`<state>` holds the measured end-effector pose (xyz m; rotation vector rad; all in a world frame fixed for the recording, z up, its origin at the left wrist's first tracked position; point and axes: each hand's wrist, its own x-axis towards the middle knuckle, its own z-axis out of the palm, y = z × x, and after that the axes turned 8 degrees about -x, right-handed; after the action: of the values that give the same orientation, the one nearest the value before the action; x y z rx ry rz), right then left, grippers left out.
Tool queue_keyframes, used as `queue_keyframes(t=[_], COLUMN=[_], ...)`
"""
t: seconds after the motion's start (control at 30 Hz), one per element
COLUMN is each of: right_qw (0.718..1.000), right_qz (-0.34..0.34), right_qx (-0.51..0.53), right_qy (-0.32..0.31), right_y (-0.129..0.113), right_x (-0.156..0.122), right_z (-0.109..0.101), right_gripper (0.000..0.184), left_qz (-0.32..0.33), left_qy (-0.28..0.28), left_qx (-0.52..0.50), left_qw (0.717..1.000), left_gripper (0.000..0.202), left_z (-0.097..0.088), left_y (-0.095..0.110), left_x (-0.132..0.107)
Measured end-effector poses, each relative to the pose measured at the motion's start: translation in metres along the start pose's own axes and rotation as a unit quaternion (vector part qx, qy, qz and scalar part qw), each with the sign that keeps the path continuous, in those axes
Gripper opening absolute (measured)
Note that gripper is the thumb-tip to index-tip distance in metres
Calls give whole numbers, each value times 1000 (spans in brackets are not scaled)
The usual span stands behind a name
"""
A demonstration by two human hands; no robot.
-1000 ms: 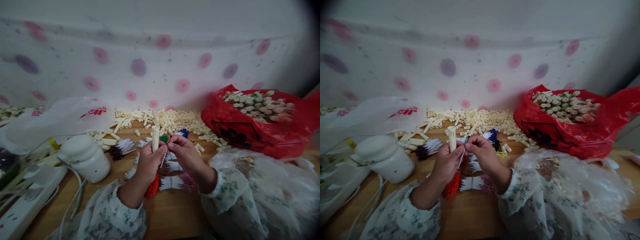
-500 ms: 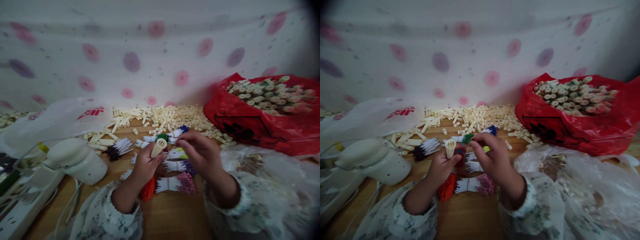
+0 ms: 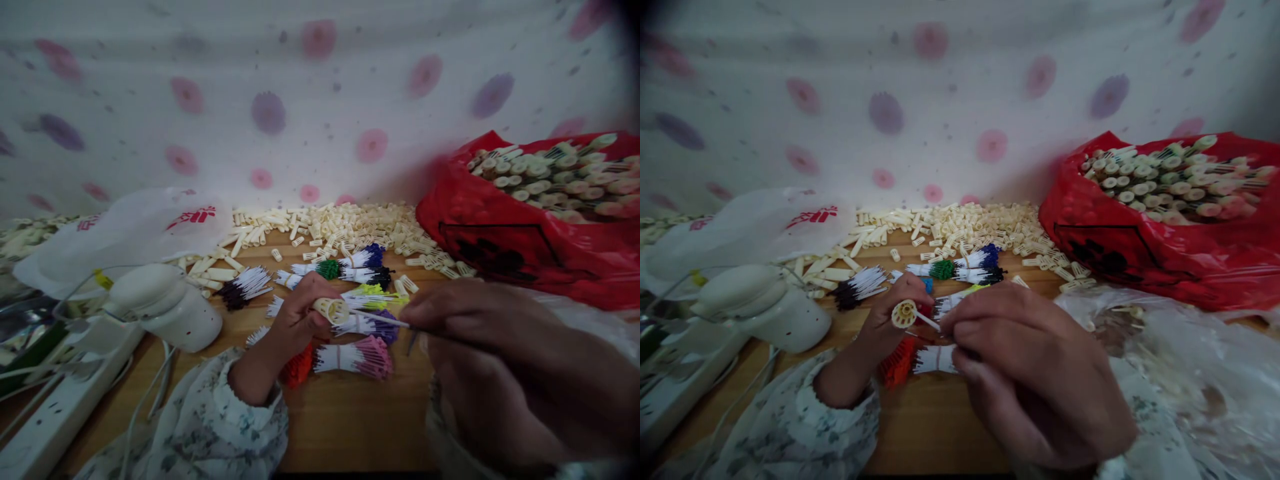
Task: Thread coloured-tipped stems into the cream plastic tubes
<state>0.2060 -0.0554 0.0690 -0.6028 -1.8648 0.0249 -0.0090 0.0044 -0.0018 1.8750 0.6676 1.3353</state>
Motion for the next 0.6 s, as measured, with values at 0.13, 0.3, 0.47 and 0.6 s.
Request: queue_keyframes(t=[0.13, 0.3, 0.47, 0.6], right_qw=[999, 1000, 997, 997], right_qz=[0, -8, 11, 27], right_qx=[-20, 5, 1, -7], right_qy=[29, 25, 70, 72], right_y=[-2, -3, 4, 3], right_x=[2, 3, -3, -4], right_z=[7, 19, 27, 28], right_gripper=[24, 23, 28, 27], left_qz=[-5, -4, 10, 31], left_qy=[-4, -3, 8, 23], left_qx=[-18, -32, -31, 5], left_qw=[1000, 999, 999, 999], left_gripper=[28, 30, 26, 25], left_z=[1, 2, 0, -2], left_y=[2, 1, -2, -3], left_x=[2, 1, 0, 1])
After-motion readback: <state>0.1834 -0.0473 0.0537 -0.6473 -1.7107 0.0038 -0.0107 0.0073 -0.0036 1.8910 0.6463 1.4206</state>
